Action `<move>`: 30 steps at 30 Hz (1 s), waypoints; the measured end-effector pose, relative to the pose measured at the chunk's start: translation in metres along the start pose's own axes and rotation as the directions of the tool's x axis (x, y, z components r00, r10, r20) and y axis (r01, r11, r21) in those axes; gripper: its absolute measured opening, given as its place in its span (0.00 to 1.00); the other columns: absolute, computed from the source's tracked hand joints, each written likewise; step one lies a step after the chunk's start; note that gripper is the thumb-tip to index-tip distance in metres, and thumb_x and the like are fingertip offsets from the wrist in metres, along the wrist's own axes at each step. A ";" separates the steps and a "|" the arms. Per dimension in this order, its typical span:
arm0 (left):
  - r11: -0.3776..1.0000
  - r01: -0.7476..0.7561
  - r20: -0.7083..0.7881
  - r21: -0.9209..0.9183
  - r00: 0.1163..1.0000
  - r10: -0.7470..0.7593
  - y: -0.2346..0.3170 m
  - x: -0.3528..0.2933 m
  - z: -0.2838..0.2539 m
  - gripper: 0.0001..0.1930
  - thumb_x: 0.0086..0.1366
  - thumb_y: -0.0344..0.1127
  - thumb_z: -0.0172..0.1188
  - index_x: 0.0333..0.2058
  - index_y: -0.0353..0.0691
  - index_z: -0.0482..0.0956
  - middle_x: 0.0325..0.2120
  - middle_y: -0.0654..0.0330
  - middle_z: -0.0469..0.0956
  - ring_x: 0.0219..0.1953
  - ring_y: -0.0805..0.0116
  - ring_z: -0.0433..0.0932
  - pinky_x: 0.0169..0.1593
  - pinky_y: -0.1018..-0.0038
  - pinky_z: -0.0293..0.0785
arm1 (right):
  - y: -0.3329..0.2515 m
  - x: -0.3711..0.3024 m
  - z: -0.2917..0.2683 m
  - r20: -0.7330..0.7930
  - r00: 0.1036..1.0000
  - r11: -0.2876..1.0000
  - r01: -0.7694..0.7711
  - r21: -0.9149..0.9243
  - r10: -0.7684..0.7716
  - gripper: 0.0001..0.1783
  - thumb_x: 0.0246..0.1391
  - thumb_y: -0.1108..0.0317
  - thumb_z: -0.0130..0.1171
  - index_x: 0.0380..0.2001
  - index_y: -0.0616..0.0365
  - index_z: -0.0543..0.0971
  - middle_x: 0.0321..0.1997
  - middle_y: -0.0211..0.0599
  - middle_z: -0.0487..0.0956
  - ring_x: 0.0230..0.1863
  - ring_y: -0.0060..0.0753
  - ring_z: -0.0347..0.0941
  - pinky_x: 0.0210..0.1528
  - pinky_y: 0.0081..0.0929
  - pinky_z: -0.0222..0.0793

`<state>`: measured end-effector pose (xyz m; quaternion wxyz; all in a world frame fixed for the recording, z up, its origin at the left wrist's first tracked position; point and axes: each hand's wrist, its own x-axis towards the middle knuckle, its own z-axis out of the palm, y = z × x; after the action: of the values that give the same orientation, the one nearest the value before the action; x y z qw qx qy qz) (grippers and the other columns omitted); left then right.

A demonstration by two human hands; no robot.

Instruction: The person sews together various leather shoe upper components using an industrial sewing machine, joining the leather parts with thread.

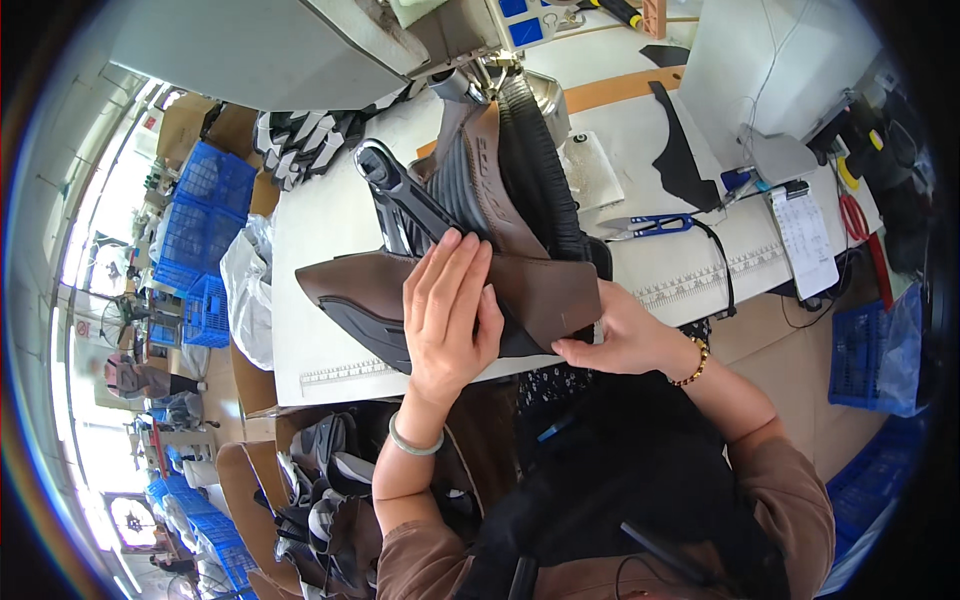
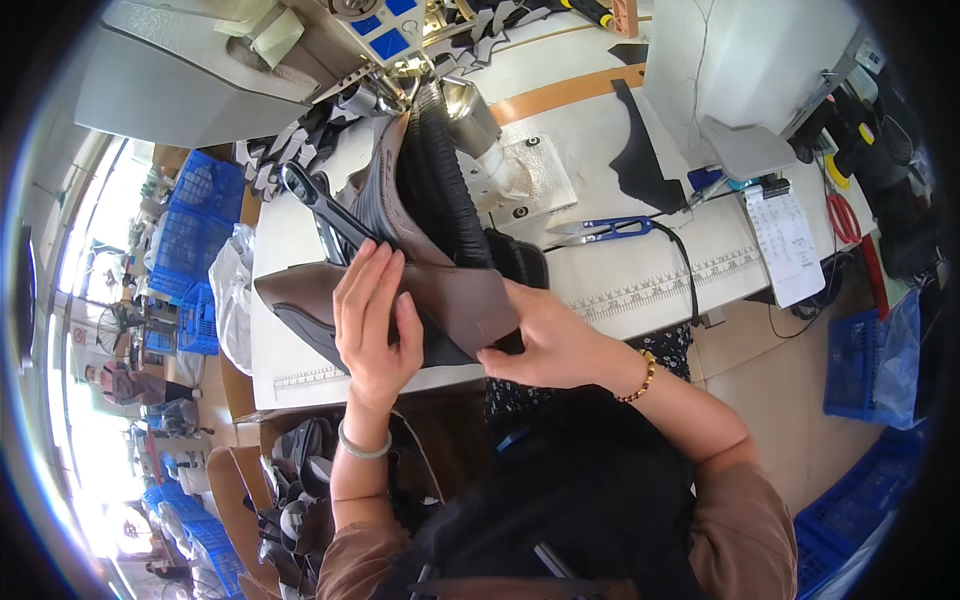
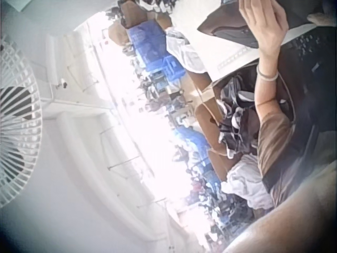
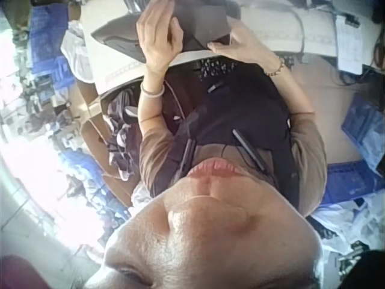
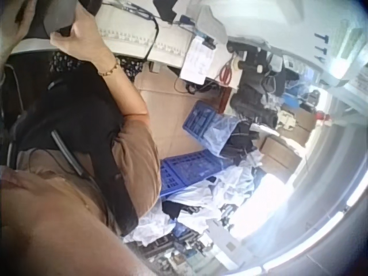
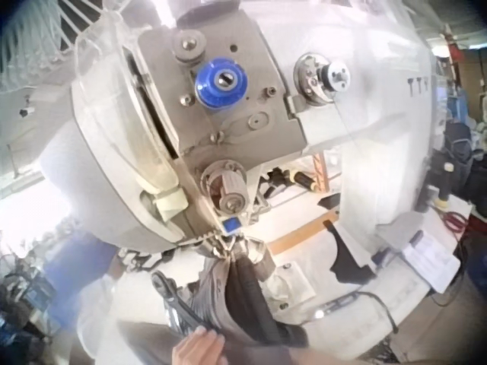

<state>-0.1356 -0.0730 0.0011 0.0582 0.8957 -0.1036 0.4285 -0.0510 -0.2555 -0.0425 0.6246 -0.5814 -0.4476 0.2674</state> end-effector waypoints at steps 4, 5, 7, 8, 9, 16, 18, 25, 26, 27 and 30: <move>0.999 0.029 -0.022 -0.026 0.999 -0.029 0.009 0.006 -0.008 0.13 0.53 0.19 0.52 0.38 0.30 0.77 0.41 0.51 0.75 0.44 0.56 0.74 0.48 0.67 0.69 | 0.001 -0.003 -0.006 0.089 0.993 0.997 0.075 0.009 -0.075 0.35 0.42 0.76 0.52 0.59 0.60 0.59 0.45 0.34 0.73 0.34 0.19 0.67 0.29 0.17 0.65; 0.999 0.031 -0.024 -0.024 0.999 -0.032 0.012 0.005 -0.008 0.13 0.53 0.19 0.52 0.38 0.30 0.77 0.41 0.51 0.75 0.44 0.56 0.74 0.48 0.67 0.69 | 0.002 -0.004 -0.008 0.170 0.985 0.991 0.021 0.133 -0.043 0.35 0.43 0.76 0.50 0.59 0.60 0.58 0.46 0.35 0.72 0.35 0.19 0.68 0.32 0.18 0.66; 0.997 0.031 -0.065 -0.072 0.997 -0.036 0.016 0.002 -0.009 0.15 0.49 0.21 0.56 0.39 0.32 0.76 0.41 0.53 0.74 0.44 0.58 0.74 0.45 0.67 0.68 | -0.008 -0.006 -0.008 0.180 0.983 0.985 -0.046 0.165 0.016 0.35 0.43 0.77 0.48 0.59 0.60 0.58 0.47 0.34 0.72 0.36 0.19 0.67 0.35 0.18 0.66; 0.997 -0.004 -0.078 -0.081 0.997 -0.002 0.017 0.002 -0.009 0.16 0.49 0.22 0.57 0.40 0.32 0.76 0.41 0.53 0.74 0.43 0.57 0.74 0.44 0.67 0.68 | -0.012 -0.008 -0.008 0.184 0.980 0.974 -0.114 0.198 0.077 0.35 0.44 0.78 0.47 0.60 0.60 0.58 0.47 0.34 0.72 0.37 0.19 0.67 0.38 0.19 0.66; 0.997 -0.004 -0.078 -0.083 0.997 -0.003 0.018 0.001 -0.009 0.16 0.49 0.22 0.57 0.40 0.32 0.76 0.41 0.53 0.74 0.43 0.57 0.74 0.44 0.67 0.68 | -0.011 -0.009 -0.006 0.182 0.980 0.973 -0.116 0.197 0.079 0.35 0.44 0.78 0.47 0.60 0.60 0.58 0.47 0.34 0.72 0.37 0.19 0.67 0.38 0.19 0.66; 0.990 0.003 0.000 -0.141 1.000 -0.002 0.021 -0.002 -0.015 0.20 0.47 0.26 0.62 0.42 0.32 0.74 0.43 0.53 0.73 0.44 0.57 0.74 0.45 0.67 0.67 | -0.005 -0.012 0.004 0.014 0.998 0.983 0.050 0.177 -0.053 0.33 0.47 0.80 0.48 0.60 0.60 0.59 0.42 0.32 0.75 0.41 0.18 0.69 0.44 0.20 0.67; 0.990 0.001 0.053 -0.144 0.999 0.006 0.029 0.006 -0.017 0.31 0.42 0.38 0.70 0.46 0.34 0.71 0.47 0.52 0.70 0.47 0.54 0.71 0.48 0.64 0.65 | -0.004 -0.012 0.007 0.013 0.999 0.987 -0.049 0.152 0.047 0.32 0.48 0.80 0.50 0.59 0.60 0.60 0.40 0.32 0.76 0.39 0.17 0.70 0.43 0.19 0.67; 0.990 0.133 0.144 0.049 0.980 -0.139 0.063 0.019 -0.016 0.38 0.41 0.42 0.69 0.52 0.35 0.65 0.49 0.43 0.63 0.51 0.45 0.66 0.50 0.59 0.66 | -0.007 -0.004 0.023 -0.270 0.959 0.992 0.109 0.068 -0.087 0.26 0.49 0.80 0.50 0.54 0.62 0.66 0.38 0.31 0.77 0.39 0.15 0.70 0.42 0.18 0.68; 0.991 0.136 0.170 0.007 0.976 -0.135 0.067 0.020 -0.018 0.36 0.42 0.37 0.65 0.53 0.35 0.65 0.50 0.40 0.63 0.51 0.39 0.66 0.49 0.56 0.70 | -0.006 -0.006 0.024 -0.257 0.962 0.989 0.116 0.093 -0.088 0.25 0.50 0.79 0.51 0.54 0.62 0.66 0.40 0.31 0.77 0.41 0.15 0.69 0.43 0.18 0.68; 0.990 0.137 0.171 0.007 0.976 -0.137 0.069 0.019 -0.018 0.36 0.42 0.37 0.65 0.53 0.35 0.65 0.50 0.40 0.63 0.51 0.39 0.66 0.49 0.56 0.70 | -0.005 -0.007 0.025 -0.256 0.963 0.989 0.115 0.094 -0.087 0.25 0.50 0.79 0.51 0.54 0.62 0.66 0.40 0.31 0.77 0.41 0.15 0.69 0.43 0.18 0.68; 0.996 0.088 0.116 0.034 0.989 -0.091 0.075 0.017 -0.016 0.32 0.40 0.30 0.60 0.50 0.33 0.67 0.49 0.37 0.65 0.51 0.36 0.68 0.46 0.59 0.73 | -0.007 -0.007 0.033 -0.285 0.958 0.951 0.113 0.287 -0.028 0.19 0.56 0.75 0.52 0.51 0.64 0.67 0.47 0.32 0.74 0.47 0.15 0.67 0.48 0.19 0.66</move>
<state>-0.1547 -0.1454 0.0259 0.0585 0.9238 -0.0604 0.3735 -0.0845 -0.2467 -0.0399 0.7714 -0.4948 -0.3306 0.2255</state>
